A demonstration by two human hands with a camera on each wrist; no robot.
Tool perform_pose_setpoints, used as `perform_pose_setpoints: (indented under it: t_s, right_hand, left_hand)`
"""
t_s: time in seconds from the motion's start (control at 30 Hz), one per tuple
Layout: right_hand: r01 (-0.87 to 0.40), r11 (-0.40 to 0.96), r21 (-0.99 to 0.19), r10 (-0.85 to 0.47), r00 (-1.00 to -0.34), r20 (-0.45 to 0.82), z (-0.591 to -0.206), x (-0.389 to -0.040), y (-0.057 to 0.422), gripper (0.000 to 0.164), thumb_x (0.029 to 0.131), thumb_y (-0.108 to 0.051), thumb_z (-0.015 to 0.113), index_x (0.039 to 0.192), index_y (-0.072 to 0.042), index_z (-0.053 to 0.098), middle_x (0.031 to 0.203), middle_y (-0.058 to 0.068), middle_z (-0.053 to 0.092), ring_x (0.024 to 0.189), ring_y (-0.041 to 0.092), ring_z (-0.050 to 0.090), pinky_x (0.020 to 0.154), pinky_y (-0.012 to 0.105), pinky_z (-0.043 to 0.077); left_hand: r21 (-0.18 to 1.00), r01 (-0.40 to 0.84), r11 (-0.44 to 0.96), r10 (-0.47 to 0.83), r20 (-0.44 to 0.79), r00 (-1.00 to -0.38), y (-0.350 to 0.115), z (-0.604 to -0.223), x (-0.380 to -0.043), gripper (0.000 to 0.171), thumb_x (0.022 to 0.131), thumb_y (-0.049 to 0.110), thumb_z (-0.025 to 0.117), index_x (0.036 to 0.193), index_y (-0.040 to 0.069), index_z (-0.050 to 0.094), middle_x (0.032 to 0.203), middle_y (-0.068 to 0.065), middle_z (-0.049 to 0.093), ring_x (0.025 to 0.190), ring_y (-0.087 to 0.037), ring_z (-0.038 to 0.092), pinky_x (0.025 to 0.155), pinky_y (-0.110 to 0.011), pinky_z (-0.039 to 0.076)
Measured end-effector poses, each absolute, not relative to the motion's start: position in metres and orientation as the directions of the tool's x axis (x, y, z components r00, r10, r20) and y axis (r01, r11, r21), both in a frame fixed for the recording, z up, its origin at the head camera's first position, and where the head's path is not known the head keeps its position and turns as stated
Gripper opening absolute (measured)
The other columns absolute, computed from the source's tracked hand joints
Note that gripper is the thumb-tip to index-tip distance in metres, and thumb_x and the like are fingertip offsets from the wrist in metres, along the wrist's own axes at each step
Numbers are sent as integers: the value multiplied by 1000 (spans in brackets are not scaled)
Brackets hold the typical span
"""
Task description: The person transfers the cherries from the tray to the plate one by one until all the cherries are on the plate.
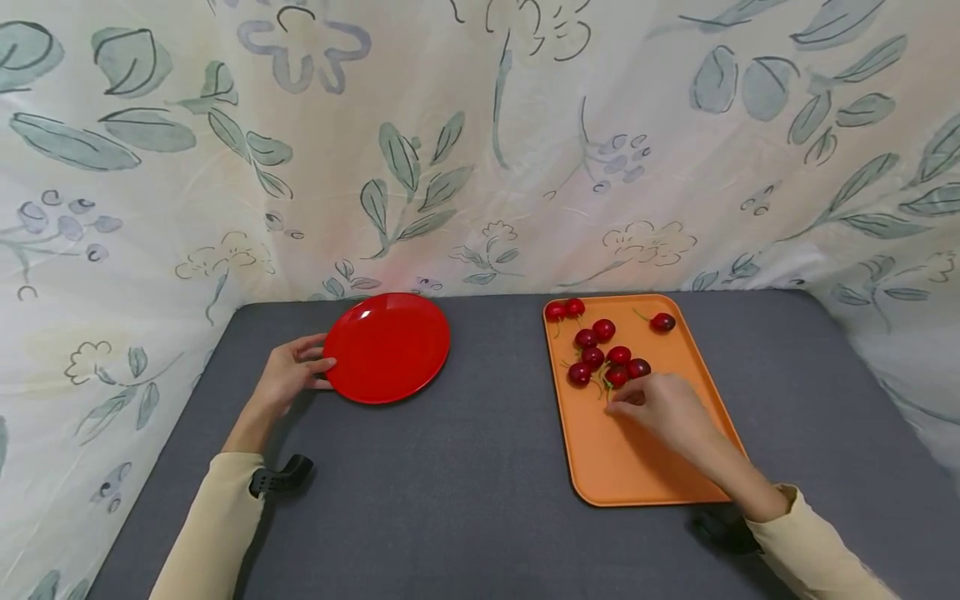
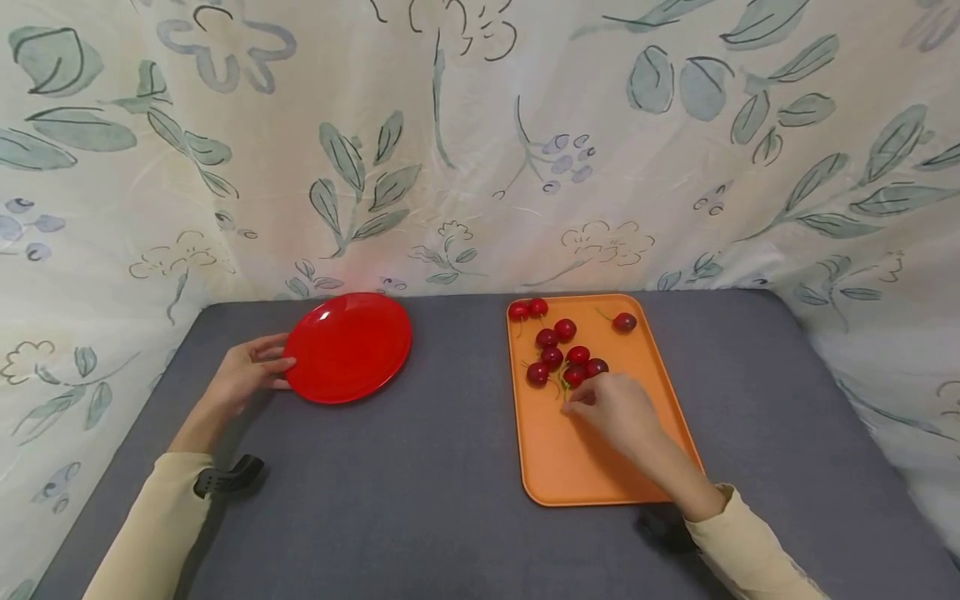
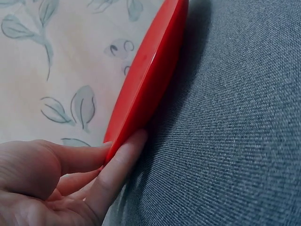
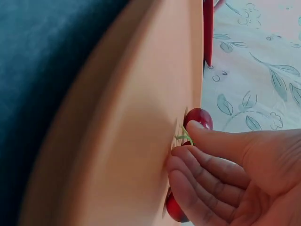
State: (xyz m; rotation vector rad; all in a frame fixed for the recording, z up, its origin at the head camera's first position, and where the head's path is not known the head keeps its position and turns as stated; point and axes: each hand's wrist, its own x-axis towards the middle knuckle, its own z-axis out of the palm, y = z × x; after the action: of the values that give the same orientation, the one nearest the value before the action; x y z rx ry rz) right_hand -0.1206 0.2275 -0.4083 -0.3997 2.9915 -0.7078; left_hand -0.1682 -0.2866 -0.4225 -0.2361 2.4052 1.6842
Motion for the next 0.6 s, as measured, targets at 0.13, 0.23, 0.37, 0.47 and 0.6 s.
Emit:
perform_pose_setpoints:
  t_s: [0.13, 0.23, 0.37, 0.47, 0.6]
  right_hand:
    - [-241, 881, -408, -255, -967, 21, -409, -121, 224, 11, 79, -19, 82, 78, -9, 77, 71, -1, 70, 62, 13, 61, 53, 28, 48]
    - [-226, 891, -394, -241, -970, 13, -409, -122, 222, 10, 79, -15, 82, 77, -8, 77, 71, 1, 70, 61, 14, 62, 51, 29, 49]
    - [-219, 898, -381, -233, -972, 9, -410, -122, 221, 8, 80, -13, 81, 77, -7, 77, 70, 1, 70, 61, 15, 62, 52, 29, 50]
    - [-222, 900, -376, -234, -972, 15, -410, -120, 222, 7, 81, -11, 79, 76, -6, 76, 70, 1, 69, 60, 15, 61, 53, 31, 51]
    - [-210, 898, -387, -217, -976, 26, -408, -118, 225, 8, 81, -9, 76, 74, -6, 74, 68, 1, 66, 57, 14, 57, 52, 32, 49]
  left_hand:
    - [912, -245, 330, -23, -251, -968, -287, -424, -168, 63, 96, 3, 60, 151, -2, 30, 137, -33, 47, 79, -10, 70, 73, -32, 59]
    - [912, -247, 328, -25, -253, -967, -287, -424, -168, 63, 96, 3, 61, 151, -2, 30, 137, -33, 47, 79, -10, 70, 72, -32, 60]
    - [914, -249, 320, -23, -255, -967, -288, -425, -168, 63, 96, 3, 61, 152, -1, 30, 138, -33, 47, 80, -10, 70, 73, -32, 60]
    - [918, -246, 311, -17, -253, -967, -288, -426, -168, 63, 96, 3, 60, 152, -2, 30, 138, -33, 46, 80, -10, 70, 73, -32, 60]
    - [922, -240, 305, -11, -248, -969, -289, -427, -168, 63, 96, 3, 60, 151, -2, 30, 139, -33, 46, 80, -9, 70, 74, -33, 59]
